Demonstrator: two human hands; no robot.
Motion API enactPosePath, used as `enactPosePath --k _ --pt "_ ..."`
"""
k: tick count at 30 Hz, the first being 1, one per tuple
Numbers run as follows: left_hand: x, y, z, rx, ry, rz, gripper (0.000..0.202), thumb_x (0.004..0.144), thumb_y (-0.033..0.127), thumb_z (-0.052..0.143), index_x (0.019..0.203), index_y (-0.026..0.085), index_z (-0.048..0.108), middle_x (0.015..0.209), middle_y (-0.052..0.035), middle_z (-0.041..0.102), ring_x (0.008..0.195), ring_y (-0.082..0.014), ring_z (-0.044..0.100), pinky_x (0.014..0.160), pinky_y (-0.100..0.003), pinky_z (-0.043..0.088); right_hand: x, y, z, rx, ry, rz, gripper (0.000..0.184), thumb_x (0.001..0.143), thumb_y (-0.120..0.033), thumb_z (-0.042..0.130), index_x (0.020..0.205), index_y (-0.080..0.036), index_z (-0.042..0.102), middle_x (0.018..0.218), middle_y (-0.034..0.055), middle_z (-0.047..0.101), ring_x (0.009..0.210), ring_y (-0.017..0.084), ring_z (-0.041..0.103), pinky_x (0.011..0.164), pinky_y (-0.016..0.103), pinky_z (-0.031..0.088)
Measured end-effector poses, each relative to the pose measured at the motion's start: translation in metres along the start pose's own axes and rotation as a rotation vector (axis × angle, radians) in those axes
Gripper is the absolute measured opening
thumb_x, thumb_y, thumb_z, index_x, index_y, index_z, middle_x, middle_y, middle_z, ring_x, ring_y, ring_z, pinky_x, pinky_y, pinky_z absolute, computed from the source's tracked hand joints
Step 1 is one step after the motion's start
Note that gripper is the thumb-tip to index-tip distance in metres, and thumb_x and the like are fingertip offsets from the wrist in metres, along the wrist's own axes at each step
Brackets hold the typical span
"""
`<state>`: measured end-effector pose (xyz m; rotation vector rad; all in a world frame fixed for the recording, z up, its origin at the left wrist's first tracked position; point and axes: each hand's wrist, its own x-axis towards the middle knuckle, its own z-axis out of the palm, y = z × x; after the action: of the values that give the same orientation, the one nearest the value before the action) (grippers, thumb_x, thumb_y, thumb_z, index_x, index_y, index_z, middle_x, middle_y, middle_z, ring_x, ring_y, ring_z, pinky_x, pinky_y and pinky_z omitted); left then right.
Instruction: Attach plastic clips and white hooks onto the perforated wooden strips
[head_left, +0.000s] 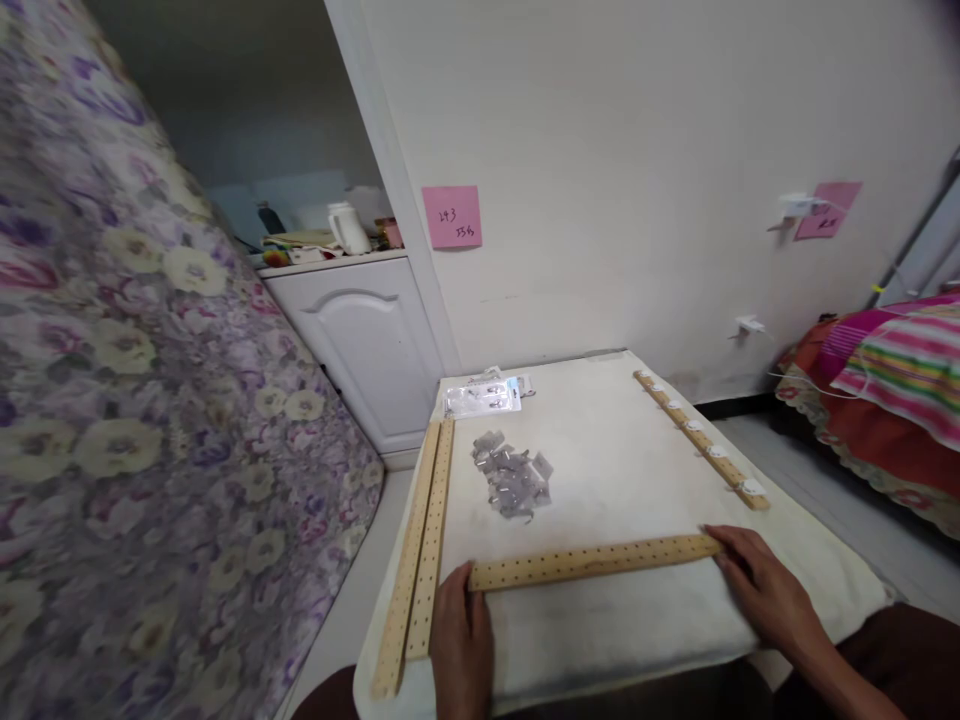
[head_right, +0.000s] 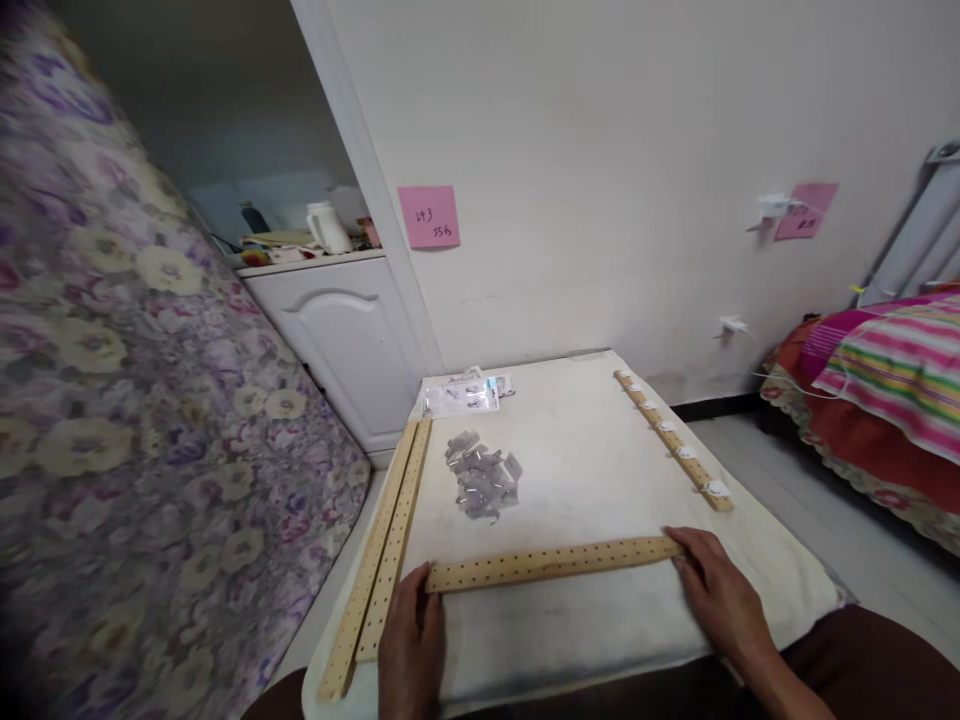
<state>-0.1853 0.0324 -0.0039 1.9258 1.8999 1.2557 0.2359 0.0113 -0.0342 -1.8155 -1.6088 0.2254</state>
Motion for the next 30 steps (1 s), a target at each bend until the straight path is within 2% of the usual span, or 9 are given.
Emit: enactPosePath --k 7,10,13,16,19,23,27,30 --pt "-0.001 -0.002 0.002 0.021 0.002 0.046 0.032 0.089 0.025 0.043 0.119 0.017 0.049 0.118 -0.0116 0.056 0.112 -0.0252 0.052 0.098 -0.047 0.044 -0.003 0.002 0.001 0.057 0.012 0.003 0.037 0.082 -0.034 0.044 0.117 -0.024 0.054 0.122 0.007 0.053 0.113 0.024 0.053 0.097 0.04 0.043" --pt "-0.003 -0.003 0.002 0.031 0.025 0.072 0.032 0.088 0.023 0.043 0.119 0.018 0.049 0.119 -0.0118 0.054 0.114 -0.0255 0.05 0.099 -0.048 0.043 -0.003 -0.006 -0.004 0.095 0.095 0.066 0.037 0.082 -0.039 0.046 0.114 -0.022 0.056 0.115 0.0082 0.055 0.098 0.023 0.058 0.086 0.039 0.048" --pt "-0.005 -0.004 0.002 0.044 0.037 0.092 0.032 0.089 0.023 0.042 0.12 0.018 0.048 0.12 -0.0123 0.053 0.115 -0.0255 0.049 0.099 -0.049 0.043 0.004 -0.03 -0.011 0.125 0.158 0.148 0.036 0.083 -0.044 0.046 0.108 -0.021 0.058 0.102 0.0075 0.06 0.077 0.019 0.059 0.072 0.035 0.049" --pt "-0.006 -0.004 0.003 0.056 0.043 0.103 0.033 0.089 0.023 0.042 0.12 0.017 0.049 0.119 -0.0129 0.053 0.114 -0.026 0.05 0.098 -0.049 0.043 0.021 -0.07 -0.008 0.195 0.078 0.107 0.031 0.084 -0.043 0.046 0.103 -0.022 0.059 0.089 0.0048 0.064 0.075 0.019 0.059 0.069 0.031 0.048" --pt "-0.007 -0.005 0.003 0.057 0.051 0.101 0.032 0.088 0.023 0.043 0.119 0.017 0.051 0.118 -0.0127 0.054 0.113 -0.0259 0.05 0.098 -0.049 0.044 0.047 -0.115 0.016 0.281 -0.07 0.002 0.024 0.085 -0.038 0.047 0.094 -0.021 0.061 0.083 0.0033 0.065 0.074 0.018 0.059 0.068 0.029 0.046" --pt "-0.008 -0.006 0.003 0.068 0.05 0.111 0.033 0.088 0.022 0.043 0.119 0.017 0.05 0.119 -0.0127 0.054 0.114 -0.0252 0.05 0.098 -0.048 0.045 0.081 -0.164 0.066 0.367 -0.188 -0.127 0.017 0.082 -0.029 0.048 0.086 -0.02 0.062 0.081 0.0034 0.065 0.072 0.017 0.059 0.068 0.028 0.046" --pt "-0.008 -0.009 0.004 0.086 0.064 0.13 0.034 0.088 0.021 0.043 0.121 0.017 0.05 0.119 -0.0128 0.054 0.114 -0.0248 0.052 0.097 -0.046 0.046 0.1 -0.189 0.106 0.269 -0.221 -0.126 0.017 0.078 -0.02 0.051 0.089 -0.021 0.064 0.086 0.0034 0.064 0.079 0.018 0.059 0.074 0.028 0.044" --pt "-0.008 -0.01 0.005 0.087 0.07 0.143 0.034 0.088 0.021 0.043 0.121 0.017 0.05 0.117 -0.0127 0.055 0.112 -0.0247 0.053 0.095 -0.046 0.047 0.105 -0.195 0.12 0.193 -0.242 -0.103 0.017 0.076 -0.017 0.053 0.088 -0.021 0.064 0.086 0.0026 0.062 0.078 0.016 0.058 0.073 0.026 0.043"
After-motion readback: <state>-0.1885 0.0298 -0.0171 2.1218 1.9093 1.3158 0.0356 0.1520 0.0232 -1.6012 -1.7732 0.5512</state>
